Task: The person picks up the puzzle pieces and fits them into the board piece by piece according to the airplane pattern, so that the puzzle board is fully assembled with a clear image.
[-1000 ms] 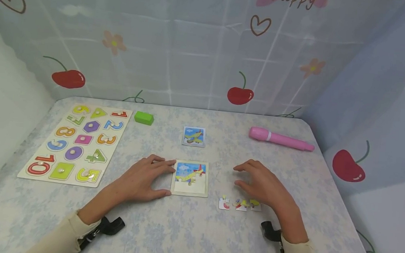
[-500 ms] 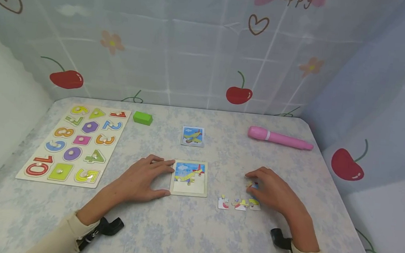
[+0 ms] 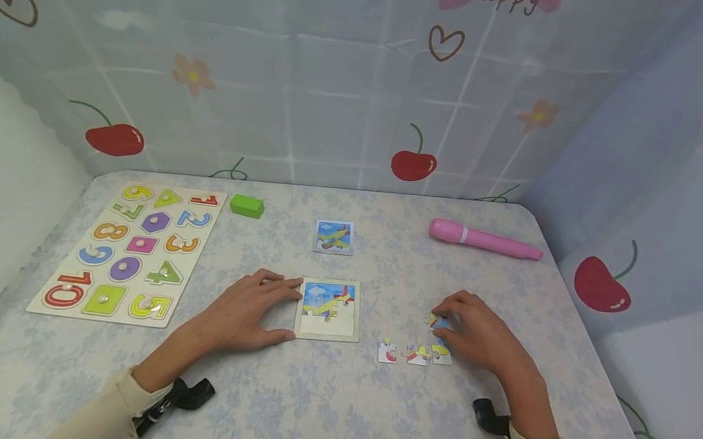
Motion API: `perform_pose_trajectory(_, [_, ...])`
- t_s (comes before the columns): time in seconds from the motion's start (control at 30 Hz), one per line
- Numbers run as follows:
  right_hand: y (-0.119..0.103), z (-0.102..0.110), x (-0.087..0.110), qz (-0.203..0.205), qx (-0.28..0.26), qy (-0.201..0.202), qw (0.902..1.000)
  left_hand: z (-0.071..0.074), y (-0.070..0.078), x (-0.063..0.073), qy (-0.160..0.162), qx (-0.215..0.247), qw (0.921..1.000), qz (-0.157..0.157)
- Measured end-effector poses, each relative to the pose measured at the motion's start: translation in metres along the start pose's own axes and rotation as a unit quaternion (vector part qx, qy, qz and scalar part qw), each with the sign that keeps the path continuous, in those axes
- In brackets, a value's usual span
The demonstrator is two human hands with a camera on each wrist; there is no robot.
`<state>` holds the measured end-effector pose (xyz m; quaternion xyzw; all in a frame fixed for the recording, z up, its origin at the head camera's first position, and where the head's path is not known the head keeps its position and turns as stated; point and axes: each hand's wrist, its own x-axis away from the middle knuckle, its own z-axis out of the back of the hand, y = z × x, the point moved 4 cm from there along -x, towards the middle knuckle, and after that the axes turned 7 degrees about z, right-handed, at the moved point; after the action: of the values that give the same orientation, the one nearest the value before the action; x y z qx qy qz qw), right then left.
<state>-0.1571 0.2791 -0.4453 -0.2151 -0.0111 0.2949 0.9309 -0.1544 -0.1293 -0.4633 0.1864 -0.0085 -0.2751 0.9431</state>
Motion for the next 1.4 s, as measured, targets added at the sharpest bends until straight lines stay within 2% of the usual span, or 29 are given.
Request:
perform_pose_trajectory(0.5, [-0.003,0.002,-0.008,-0.033,0.015,-0.027,0.999,0.0,0.0,0.001,-0.003,0.003,1.0,0.0])
perform_pose_trajectory(1.4, [-0.044,-0.002,-0.051,0.001,0.01,-0.036,0.9993,-0.001,-0.001,0.001,-0.001,0.001,1.0,-0.001])
